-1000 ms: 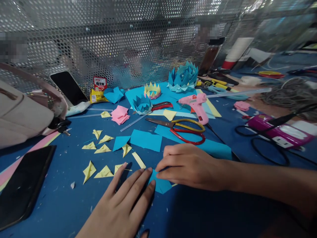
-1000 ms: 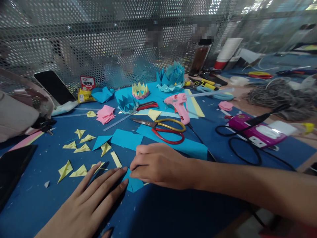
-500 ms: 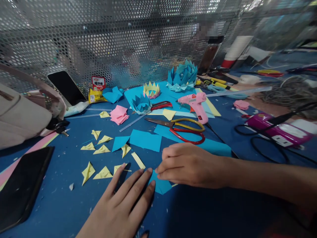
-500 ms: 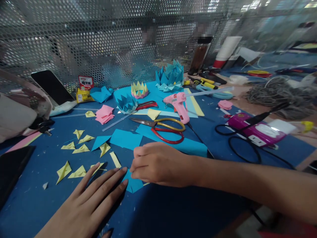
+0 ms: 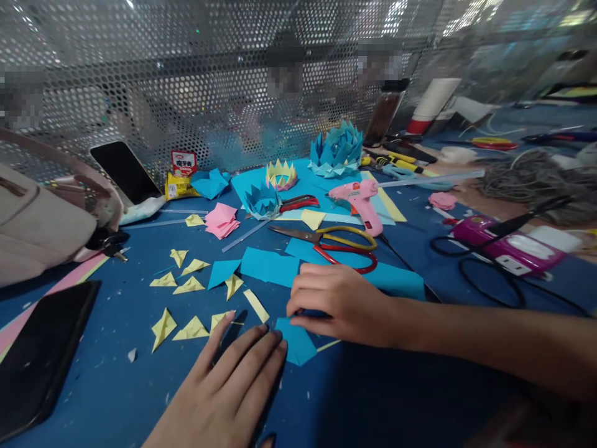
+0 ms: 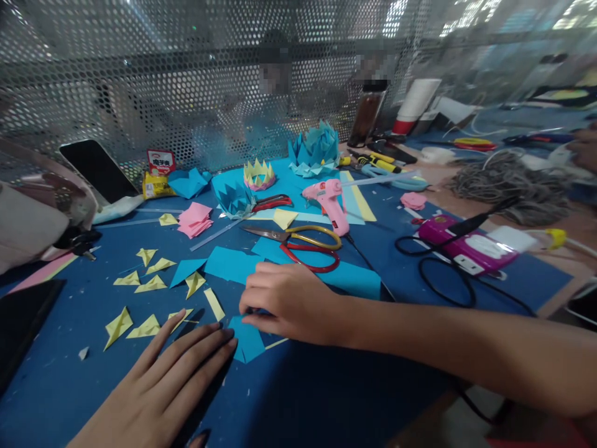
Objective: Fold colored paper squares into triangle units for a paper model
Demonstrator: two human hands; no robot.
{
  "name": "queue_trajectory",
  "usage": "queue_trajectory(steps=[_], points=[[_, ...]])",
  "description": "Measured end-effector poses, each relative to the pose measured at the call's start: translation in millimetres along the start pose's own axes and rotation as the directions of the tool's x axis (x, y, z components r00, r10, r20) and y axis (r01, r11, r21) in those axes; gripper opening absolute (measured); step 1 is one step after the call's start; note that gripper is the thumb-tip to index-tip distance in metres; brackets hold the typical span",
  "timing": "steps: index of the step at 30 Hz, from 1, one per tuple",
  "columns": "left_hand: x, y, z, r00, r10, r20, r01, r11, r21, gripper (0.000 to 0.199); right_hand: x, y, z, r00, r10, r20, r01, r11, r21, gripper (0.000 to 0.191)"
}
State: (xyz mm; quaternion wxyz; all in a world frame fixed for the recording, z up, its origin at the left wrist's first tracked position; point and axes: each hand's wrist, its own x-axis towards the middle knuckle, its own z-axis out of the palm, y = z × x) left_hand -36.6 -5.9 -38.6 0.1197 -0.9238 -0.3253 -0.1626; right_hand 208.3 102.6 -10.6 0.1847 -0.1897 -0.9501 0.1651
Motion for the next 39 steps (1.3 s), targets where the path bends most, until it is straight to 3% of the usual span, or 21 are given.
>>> queue_trajectory(steps=[3,7,10,13,19,25,32,39], points=[[2.8,-1.6,-7.0,1.0,0.005,-0.026,-0.005,1.0,0.009,0.044,1.2,-1.4,2.5,0.999,0.036,-0.025,-0.035,0.999,0.024,0.013],[9.5,-1.5,-16.6,0.999,0.041,0.014,-0.041,0.999,0.014,0.035,2.5,-3.6,3.1,0.999,-0.016,-0.049,0.015,0.999,-0.03,0.006],[11.5,3.1,-15.1,0.994,-0.068,-0.083,0.063,0.997,-0.053,0.03,1.8,-3.0,2.3,0.989,-0.118,-0.088,0.108,0.988,-0.112,0.012],[11.5,7.8,-11.9,0.99,-0.119,-0.075,0.114,0.991,-0.074,0.029,-0.1,1.3,0.7,0.974,-0.206,-0.098,0.193,0.973,-0.123,0.019],[12.5,10.4,-14.8,0.992,-0.118,-0.049,0.116,0.992,-0.04,0.033,-1.4,12.0,-6.1,0.941,-0.337,0.038,0.339,0.928,-0.152,0.022],[8.3,9.6,-11.3,0.989,-0.109,-0.096,0.105,0.994,-0.039,0.028,2.2,13.3,-13.5,0.884,-0.449,0.129,0.465,0.826,-0.318,0.024],[4.6,8.0,-11.3,0.989,-0.112,-0.097,0.108,0.993,-0.043,0.031,4.1,13.9,-11.8,0.868,-0.488,0.095,0.489,0.803,-0.34,0.022],[6.8,5.1,-10.1,0.989,-0.139,-0.044,0.139,0.99,-0.018,0.035,5.3,15.1,-7.4,0.897,-0.433,0.086,0.44,0.86,-0.259,0.02]])
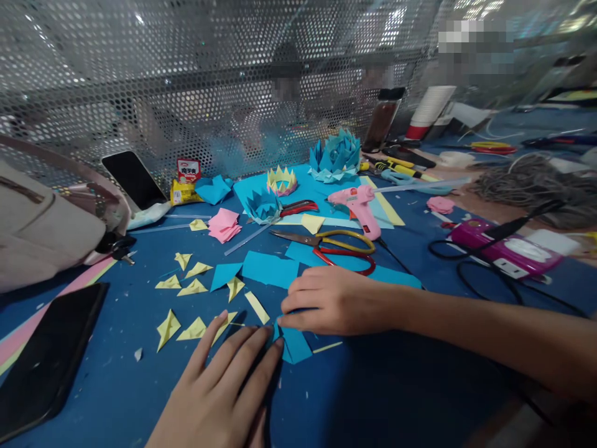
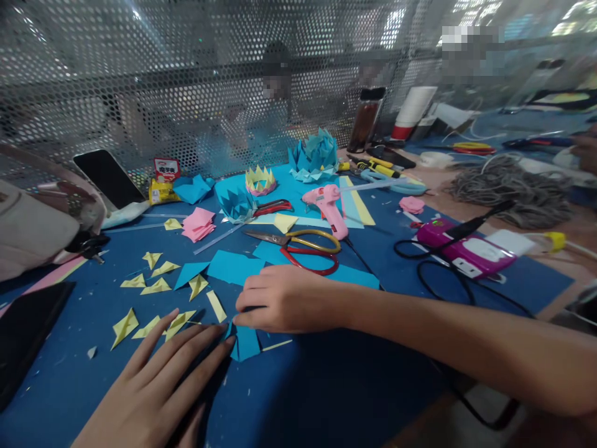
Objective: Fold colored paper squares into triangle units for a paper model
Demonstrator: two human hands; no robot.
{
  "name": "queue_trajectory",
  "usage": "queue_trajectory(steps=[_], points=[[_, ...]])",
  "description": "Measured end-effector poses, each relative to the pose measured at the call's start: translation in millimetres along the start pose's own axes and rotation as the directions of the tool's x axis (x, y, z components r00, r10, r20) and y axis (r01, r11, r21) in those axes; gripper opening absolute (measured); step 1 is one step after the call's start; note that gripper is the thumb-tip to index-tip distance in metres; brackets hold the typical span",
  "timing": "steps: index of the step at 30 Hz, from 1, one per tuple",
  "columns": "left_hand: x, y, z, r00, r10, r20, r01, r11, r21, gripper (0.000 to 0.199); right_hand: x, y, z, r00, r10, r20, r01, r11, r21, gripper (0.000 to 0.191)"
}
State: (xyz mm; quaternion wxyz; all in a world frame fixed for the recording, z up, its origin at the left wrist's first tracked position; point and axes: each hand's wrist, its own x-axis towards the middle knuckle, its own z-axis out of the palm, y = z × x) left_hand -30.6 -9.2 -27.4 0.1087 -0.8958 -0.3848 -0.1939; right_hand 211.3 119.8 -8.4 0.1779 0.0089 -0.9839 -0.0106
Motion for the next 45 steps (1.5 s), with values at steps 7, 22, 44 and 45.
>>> queue_trajectory(steps=[7,22,44,45], points=[[-1.3,2.0,0.1,0.998,-0.058,0.014,0.058,0.998,-0.031,0.041,-1.7,-0.1,2.2,0.999,0.052,-0.004,-0.052,0.998,0.033,0.019],[8.8,-3.2,-9.5,0.995,0.068,0.066,-0.074,0.993,0.095,0.05,-0.3,-1.1,0.3,1.0,-0.021,0.009,0.022,0.996,-0.087,0.026],[10.8,-7.6,-12.4,0.983,0.168,0.078,-0.172,0.983,0.059,0.044,-1.3,-3.1,-1.8,0.997,0.062,0.05,-0.061,0.998,-0.016,0.021],[10.8,-7.7,-13.1,0.983,0.164,0.077,-0.169,0.984,0.055,0.045,-1.8,-2.9,-1.6,0.997,0.062,0.051,-0.061,0.998,-0.014,0.021]])
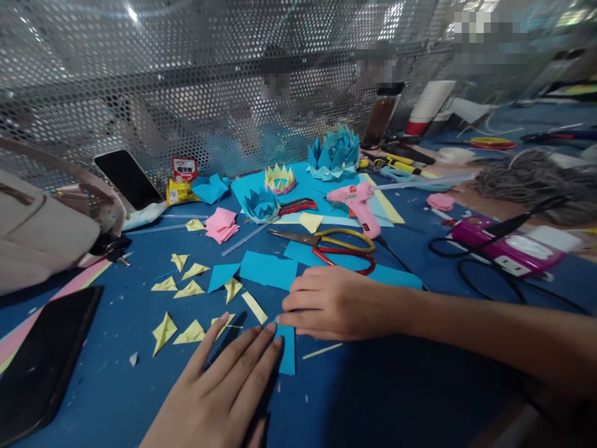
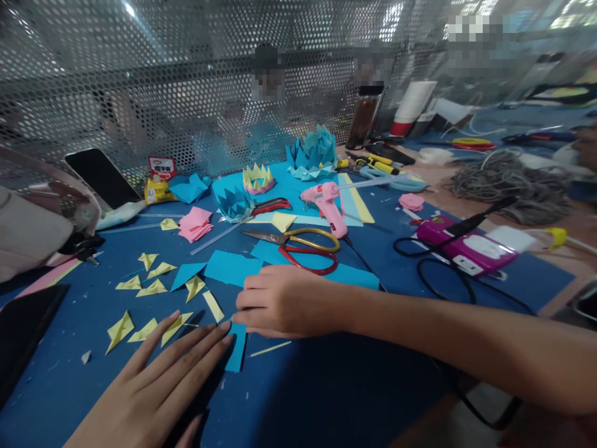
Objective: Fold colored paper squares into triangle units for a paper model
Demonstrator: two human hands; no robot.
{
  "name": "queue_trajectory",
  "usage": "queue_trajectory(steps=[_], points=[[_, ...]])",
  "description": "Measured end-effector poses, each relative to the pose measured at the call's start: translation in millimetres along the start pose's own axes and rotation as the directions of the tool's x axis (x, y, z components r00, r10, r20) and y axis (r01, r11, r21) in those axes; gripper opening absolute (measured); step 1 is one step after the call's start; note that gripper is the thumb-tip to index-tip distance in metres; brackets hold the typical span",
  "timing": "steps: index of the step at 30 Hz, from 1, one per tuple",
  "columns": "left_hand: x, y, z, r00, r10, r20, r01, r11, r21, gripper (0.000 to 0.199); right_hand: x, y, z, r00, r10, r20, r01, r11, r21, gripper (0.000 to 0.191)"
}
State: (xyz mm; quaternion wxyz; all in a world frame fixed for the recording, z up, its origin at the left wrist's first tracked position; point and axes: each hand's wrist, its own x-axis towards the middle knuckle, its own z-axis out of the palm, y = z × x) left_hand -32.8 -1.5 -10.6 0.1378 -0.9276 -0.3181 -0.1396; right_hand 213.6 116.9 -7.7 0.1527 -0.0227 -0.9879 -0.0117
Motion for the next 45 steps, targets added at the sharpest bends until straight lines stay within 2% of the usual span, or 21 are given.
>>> queue_trajectory(steps=[6,11,18,26,29,33,36,39,42,45], points=[[-2.8,-4.4,-0.7,1.0,-0.003,0.004,0.003,0.999,-0.033,0.045,-3.5,2.1,3.4,0.999,0.014,-0.03,-0.013,0.999,0.036,0.02],[-10.0,-6.3,8.7,1.0,0.03,-0.01,-0.03,0.999,-0.012,0.052,-2.4,0.4,2.9,1.0,0.024,-0.019,-0.023,0.999,0.044,0.022],[-14.6,-2.9,20.5,0.995,-0.073,-0.072,0.067,0.995,-0.078,0.047,0.1,-2.1,3.1,0.999,0.031,-0.007,-0.031,0.999,0.03,0.022],[-14.8,-3.5,14.3,0.993,-0.113,-0.029,0.108,0.985,-0.136,0.049,0.0,-7.9,7.7,0.999,0.044,-0.016,-0.044,0.999,0.009,0.024],[-14.7,-2.4,13.5,0.992,-0.119,-0.037,0.114,0.986,-0.118,0.048,-1.4,-9.1,7.3,0.999,0.042,-0.019,-0.042,0.999,0.008,0.026],[-15.8,-0.6,13.2,0.992,-0.118,-0.044,0.114,0.99,-0.087,0.048,-1.3,-11.1,4.7,0.991,0.127,-0.042,-0.127,0.992,0.01,0.023],[-15.2,-0.1,12.0,0.994,-0.108,-0.034,0.105,0.992,-0.076,0.048,0.2,-13.3,3.2,0.991,0.122,-0.055,-0.12,0.992,0.033,0.022],[-13.9,0.9,10.1,0.993,-0.097,-0.07,0.092,0.993,-0.071,0.045,1.0,-15.4,2.9,0.99,0.135,-0.037,-0.133,0.99,0.044,0.023],[-14.4,2.7,9.0,0.986,-0.104,-0.134,0.093,0.992,-0.087,0.037,2.0,-17.6,2.5,0.976,0.214,-0.035,-0.209,0.97,0.121,0.032],[-15.5,4.8,9.3,0.98,-0.121,-0.16,0.106,0.989,-0.102,0.033,4.8,-20.7,1.0,0.944,0.33,-0.006,-0.31,0.894,0.324,0.042]])
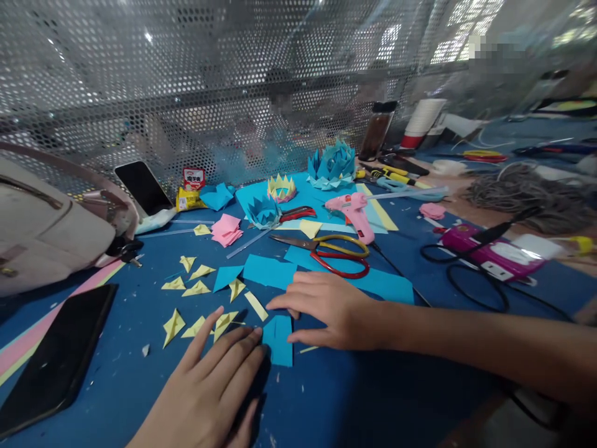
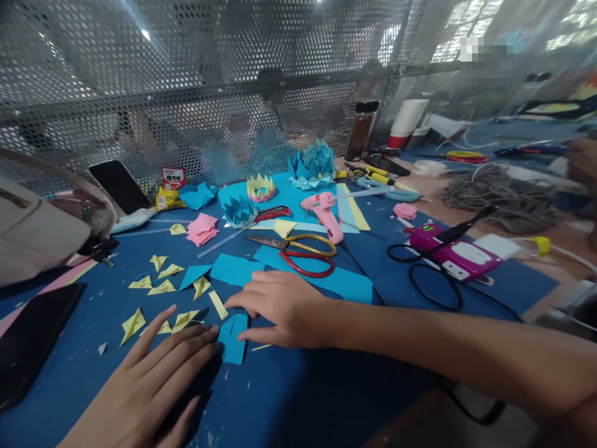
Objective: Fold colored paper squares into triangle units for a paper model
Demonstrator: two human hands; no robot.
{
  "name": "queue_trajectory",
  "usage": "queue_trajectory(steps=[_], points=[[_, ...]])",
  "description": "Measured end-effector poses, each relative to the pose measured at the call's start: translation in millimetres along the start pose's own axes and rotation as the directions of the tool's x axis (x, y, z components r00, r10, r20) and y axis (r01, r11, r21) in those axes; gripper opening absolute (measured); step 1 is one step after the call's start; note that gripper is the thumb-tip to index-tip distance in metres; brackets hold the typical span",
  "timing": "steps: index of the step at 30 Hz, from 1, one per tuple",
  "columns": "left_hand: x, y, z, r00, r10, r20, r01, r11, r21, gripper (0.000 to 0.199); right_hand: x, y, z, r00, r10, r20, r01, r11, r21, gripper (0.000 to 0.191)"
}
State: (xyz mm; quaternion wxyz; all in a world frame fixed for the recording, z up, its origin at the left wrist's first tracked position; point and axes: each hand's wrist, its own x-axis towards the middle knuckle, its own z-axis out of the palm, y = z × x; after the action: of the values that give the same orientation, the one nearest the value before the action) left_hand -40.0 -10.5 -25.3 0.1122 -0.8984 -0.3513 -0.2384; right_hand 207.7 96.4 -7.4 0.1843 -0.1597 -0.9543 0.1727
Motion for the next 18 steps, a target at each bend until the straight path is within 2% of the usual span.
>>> queue_trajectory(steps=[3,6,8,13,18], points=[[0.8,2.8,-0.4,1.0,-0.013,-0.002,0.013,1.0,-0.024,0.03,2.4,-3.8,0.7,0.992,0.126,0.013,-0.127,0.978,0.165,0.03],[2.5,6.7,-2.2,0.999,-0.042,0.001,0.042,0.998,-0.049,0.026,4.3,-4.4,2.8,0.985,0.174,-0.012,-0.168,0.963,0.209,0.016],[2.6,9.2,-2.7,0.999,-0.047,0.002,0.047,0.998,-0.051,0.026,5.0,-3.7,4.2,0.986,0.163,-0.04,-0.151,0.963,0.225,0.014],[1.4,9.5,0.8,0.997,0.068,-0.018,-0.069,0.997,-0.03,0.029,5.4,-1.8,7.3,0.994,0.075,-0.083,-0.053,0.969,0.239,0.007],[1.5,0.9,3.6,0.991,0.108,0.083,-0.112,0.993,0.04,0.039,3.3,2.0,7.6,0.998,0.0,-0.063,0.015,0.971,0.24,0.01]])
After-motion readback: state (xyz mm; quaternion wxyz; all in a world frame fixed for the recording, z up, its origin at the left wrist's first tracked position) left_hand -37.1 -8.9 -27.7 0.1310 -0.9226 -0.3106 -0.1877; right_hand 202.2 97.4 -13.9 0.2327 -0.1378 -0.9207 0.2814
